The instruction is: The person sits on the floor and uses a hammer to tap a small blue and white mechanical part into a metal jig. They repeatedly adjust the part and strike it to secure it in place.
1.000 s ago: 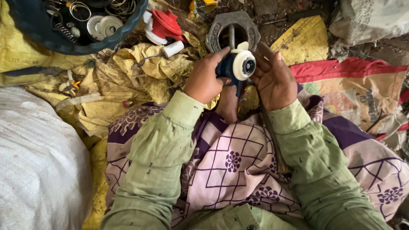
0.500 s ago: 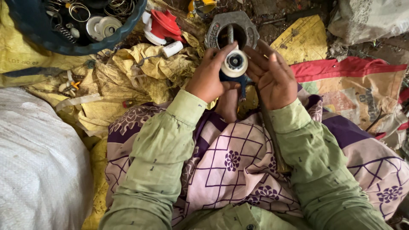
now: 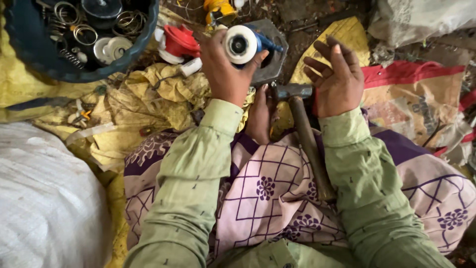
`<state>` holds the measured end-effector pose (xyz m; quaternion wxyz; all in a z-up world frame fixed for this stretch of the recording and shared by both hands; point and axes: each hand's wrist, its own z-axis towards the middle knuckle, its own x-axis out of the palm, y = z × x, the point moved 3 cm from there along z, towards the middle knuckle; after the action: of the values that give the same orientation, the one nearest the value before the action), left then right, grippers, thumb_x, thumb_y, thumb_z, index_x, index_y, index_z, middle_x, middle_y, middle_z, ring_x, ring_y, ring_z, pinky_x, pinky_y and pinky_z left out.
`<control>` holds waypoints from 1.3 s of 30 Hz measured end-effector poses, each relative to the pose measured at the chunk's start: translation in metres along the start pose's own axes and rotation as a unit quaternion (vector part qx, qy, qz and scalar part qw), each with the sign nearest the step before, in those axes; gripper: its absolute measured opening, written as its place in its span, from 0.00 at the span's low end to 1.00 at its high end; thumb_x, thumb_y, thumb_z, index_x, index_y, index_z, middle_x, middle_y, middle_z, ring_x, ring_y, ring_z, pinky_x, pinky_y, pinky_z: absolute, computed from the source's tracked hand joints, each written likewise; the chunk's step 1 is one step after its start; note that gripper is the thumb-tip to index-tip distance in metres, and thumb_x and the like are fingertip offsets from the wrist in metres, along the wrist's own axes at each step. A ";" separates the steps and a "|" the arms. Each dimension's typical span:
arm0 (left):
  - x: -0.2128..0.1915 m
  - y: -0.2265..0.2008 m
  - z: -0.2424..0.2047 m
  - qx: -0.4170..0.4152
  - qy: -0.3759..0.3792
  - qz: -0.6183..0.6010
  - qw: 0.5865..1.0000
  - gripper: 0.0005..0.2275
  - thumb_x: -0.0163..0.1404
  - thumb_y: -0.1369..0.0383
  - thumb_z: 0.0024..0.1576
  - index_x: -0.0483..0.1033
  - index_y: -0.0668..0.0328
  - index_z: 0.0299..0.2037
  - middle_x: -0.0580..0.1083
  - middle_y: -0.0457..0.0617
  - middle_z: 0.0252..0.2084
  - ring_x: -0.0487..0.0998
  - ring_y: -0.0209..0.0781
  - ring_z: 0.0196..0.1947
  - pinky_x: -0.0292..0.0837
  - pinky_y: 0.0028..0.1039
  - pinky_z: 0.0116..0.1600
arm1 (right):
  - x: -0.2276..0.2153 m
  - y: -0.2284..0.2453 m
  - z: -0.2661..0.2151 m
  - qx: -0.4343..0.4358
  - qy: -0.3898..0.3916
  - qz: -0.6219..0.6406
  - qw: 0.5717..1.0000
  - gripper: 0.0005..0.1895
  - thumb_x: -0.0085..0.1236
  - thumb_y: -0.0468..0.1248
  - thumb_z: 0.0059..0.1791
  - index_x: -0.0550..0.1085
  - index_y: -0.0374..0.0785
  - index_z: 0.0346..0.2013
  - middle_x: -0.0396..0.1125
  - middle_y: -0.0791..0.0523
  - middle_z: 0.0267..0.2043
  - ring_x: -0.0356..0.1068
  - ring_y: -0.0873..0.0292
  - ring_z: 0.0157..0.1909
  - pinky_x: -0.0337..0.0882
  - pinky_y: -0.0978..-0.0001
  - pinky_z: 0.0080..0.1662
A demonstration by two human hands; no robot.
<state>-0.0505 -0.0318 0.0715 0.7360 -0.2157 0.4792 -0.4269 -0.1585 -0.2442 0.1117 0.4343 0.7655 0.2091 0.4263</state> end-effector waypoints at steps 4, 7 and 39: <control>0.022 -0.005 -0.008 0.024 0.081 0.193 0.978 0.45 0.68 0.44 0.49 0.57 0.56 0.70 0.64 0.67 0.57 0.65 0.70 0.57 0.61 0.61 0.52 | 0.003 -0.004 0.006 -0.012 0.013 -0.027 0.999 0.16 0.51 0.40 0.61 0.68 0.37 0.62 0.72 0.50 0.58 0.76 0.53 0.49 0.77 0.60 0.50; 0.025 0.000 -0.011 -0.009 0.126 0.149 0.981 0.46 0.70 0.47 0.50 0.54 0.54 0.72 0.62 0.66 0.62 0.62 0.70 0.60 0.61 0.60 0.58 | 0.001 -0.002 0.005 -0.014 0.009 -0.069 0.997 0.16 0.51 0.40 0.61 0.68 0.37 0.62 0.72 0.49 0.58 0.76 0.53 0.50 0.77 0.61 0.49; 0.034 0.023 0.001 0.019 0.100 -0.012 0.995 0.39 0.75 0.63 0.37 0.69 0.64 0.60 0.65 0.56 0.50 0.66 0.58 0.54 0.65 0.45 0.58 | -0.143 -0.103 0.002 0.401 0.048 -0.356 0.842 0.15 0.55 0.37 0.57 0.73 0.25 0.52 0.71 0.49 0.36 0.69 0.54 0.33 0.71 0.63 0.35</control>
<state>-0.0337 -0.0478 0.0377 0.6830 -0.1635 0.5395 -0.4645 -0.2303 -0.2882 -0.0431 0.2005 0.7240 0.6410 0.1574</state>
